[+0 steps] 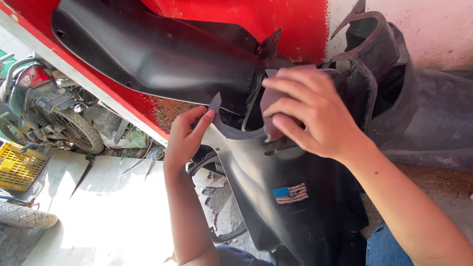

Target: The person sands a plastic motorcycle fairing panel with sandpaper.

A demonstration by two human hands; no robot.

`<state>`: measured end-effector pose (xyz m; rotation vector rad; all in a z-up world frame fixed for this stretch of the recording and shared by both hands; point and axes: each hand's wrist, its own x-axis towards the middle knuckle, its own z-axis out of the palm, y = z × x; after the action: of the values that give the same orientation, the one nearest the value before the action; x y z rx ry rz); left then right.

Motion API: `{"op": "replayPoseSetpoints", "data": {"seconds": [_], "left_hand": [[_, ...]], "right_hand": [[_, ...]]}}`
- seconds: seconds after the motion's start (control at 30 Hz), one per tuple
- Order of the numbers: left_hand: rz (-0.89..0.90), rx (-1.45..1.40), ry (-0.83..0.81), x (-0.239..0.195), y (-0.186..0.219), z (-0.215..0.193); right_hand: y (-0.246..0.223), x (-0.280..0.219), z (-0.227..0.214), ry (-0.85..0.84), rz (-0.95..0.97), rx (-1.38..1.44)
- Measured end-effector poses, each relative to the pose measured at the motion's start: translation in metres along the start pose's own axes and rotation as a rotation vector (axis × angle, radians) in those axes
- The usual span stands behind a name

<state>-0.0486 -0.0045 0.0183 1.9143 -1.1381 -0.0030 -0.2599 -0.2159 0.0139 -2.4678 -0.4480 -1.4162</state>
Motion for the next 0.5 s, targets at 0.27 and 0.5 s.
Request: {"op": "replayPoseSetpoints", "data": {"seconds": [0.27,0.5], "left_hand": [[0.029,0.015,0.013,0.000,0.003,0.000],[0.001,0.010,-0.007,0.002,-0.006,0.000]], "right_hand": [[0.014,-0.002,0.005,-0.051,0.309,-0.244],[0.021,-0.001,0.016,-0.122,0.192,-0.236]]}}
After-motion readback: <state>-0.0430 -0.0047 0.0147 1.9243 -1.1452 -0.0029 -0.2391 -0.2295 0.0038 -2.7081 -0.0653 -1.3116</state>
